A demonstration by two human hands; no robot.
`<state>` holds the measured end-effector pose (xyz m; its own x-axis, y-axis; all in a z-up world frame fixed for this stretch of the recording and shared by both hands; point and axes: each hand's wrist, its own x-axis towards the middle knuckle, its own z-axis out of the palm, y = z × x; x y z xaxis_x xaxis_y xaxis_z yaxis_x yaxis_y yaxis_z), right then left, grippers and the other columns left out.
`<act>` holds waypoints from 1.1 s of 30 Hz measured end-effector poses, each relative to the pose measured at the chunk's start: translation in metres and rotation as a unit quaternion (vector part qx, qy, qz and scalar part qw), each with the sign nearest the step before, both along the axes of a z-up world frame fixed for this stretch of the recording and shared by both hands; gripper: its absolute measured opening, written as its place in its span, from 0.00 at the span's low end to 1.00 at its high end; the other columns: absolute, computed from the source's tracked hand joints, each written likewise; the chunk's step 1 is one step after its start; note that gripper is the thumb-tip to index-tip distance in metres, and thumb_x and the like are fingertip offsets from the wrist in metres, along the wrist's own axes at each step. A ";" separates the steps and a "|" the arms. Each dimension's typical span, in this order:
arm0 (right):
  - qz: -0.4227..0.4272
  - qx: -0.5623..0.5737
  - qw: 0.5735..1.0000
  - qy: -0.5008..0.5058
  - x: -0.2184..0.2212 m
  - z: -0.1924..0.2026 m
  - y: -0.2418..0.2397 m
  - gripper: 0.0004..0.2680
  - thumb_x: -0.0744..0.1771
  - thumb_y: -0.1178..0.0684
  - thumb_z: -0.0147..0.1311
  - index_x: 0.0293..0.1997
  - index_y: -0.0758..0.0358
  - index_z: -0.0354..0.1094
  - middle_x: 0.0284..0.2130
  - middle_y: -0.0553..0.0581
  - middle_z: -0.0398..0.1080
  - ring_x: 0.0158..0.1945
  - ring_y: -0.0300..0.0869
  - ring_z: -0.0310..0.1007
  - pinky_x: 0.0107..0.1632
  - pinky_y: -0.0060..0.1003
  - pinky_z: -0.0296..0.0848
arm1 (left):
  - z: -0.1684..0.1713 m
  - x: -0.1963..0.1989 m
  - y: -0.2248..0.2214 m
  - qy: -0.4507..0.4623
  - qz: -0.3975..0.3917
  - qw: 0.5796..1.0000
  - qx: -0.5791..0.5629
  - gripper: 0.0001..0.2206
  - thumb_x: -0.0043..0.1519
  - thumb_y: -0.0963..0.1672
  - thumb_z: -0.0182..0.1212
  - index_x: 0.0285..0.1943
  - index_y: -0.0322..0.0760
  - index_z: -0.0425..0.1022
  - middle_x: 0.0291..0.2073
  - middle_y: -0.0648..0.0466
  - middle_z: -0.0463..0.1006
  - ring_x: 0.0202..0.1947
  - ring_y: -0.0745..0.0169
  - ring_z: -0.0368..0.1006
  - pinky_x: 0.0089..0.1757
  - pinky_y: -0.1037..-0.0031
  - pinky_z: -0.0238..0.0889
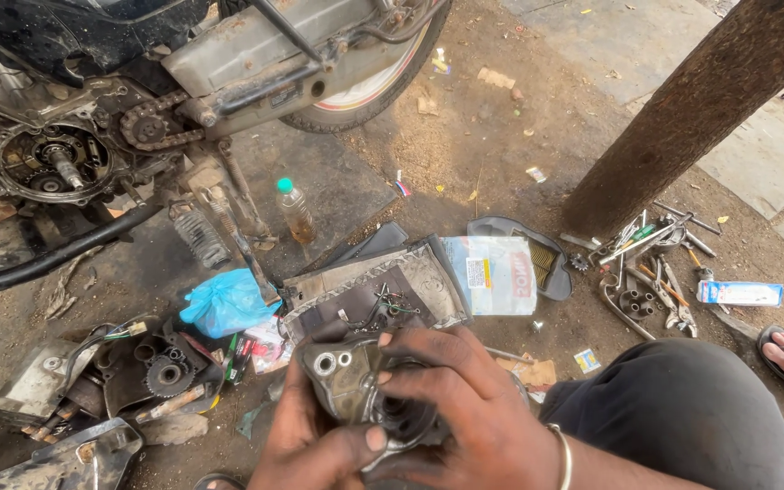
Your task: Inspecting and cleaning components of a motorcycle starter motor.
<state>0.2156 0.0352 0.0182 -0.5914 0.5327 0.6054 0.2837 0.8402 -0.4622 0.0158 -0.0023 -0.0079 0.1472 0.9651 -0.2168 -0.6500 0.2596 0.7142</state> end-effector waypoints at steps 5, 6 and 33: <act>-0.008 0.018 0.999 0.032 -0.006 0.004 -0.001 0.26 0.58 0.46 0.78 0.55 0.60 0.65 0.59 0.64 0.66 0.61 0.56 0.72 0.57 0.47 0.77 | -0.001 0.001 -0.003 -0.008 0.028 0.999 -0.033 0.46 0.42 0.31 0.60 0.76 0.42 0.53 0.59 0.39 0.73 0.59 0.44 0.72 0.57 0.52 0.67; -0.008 0.018 0.999 0.032 -0.005 0.003 0.000 0.26 0.58 0.46 0.78 0.55 0.60 0.65 0.59 0.64 0.66 0.61 0.56 0.72 0.57 0.47 0.77 | 0.000 0.001 -0.004 -0.008 0.027 0.999 -0.033 0.46 0.42 0.31 0.60 0.76 0.42 0.53 0.59 0.39 0.73 0.59 0.44 0.72 0.57 0.52 0.67; 0.000 -0.050 0.999 0.008 -0.005 0.011 -0.003 0.32 0.54 0.42 0.80 0.58 0.61 0.65 0.62 0.68 0.59 0.66 0.60 0.62 0.63 0.53 0.68 | 0.023 -0.008 -0.004 -0.039 0.009 0.999 0.003 0.44 0.43 0.33 0.61 0.74 0.39 0.53 0.64 0.39 0.67 0.61 0.41 0.69 0.55 0.52 0.66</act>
<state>0.2104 0.0326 0.0293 -0.5827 0.5908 0.5580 0.2756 0.7896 -0.5482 0.0076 -0.0058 0.0151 0.1460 0.9689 -0.2000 -0.7083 0.2435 0.6626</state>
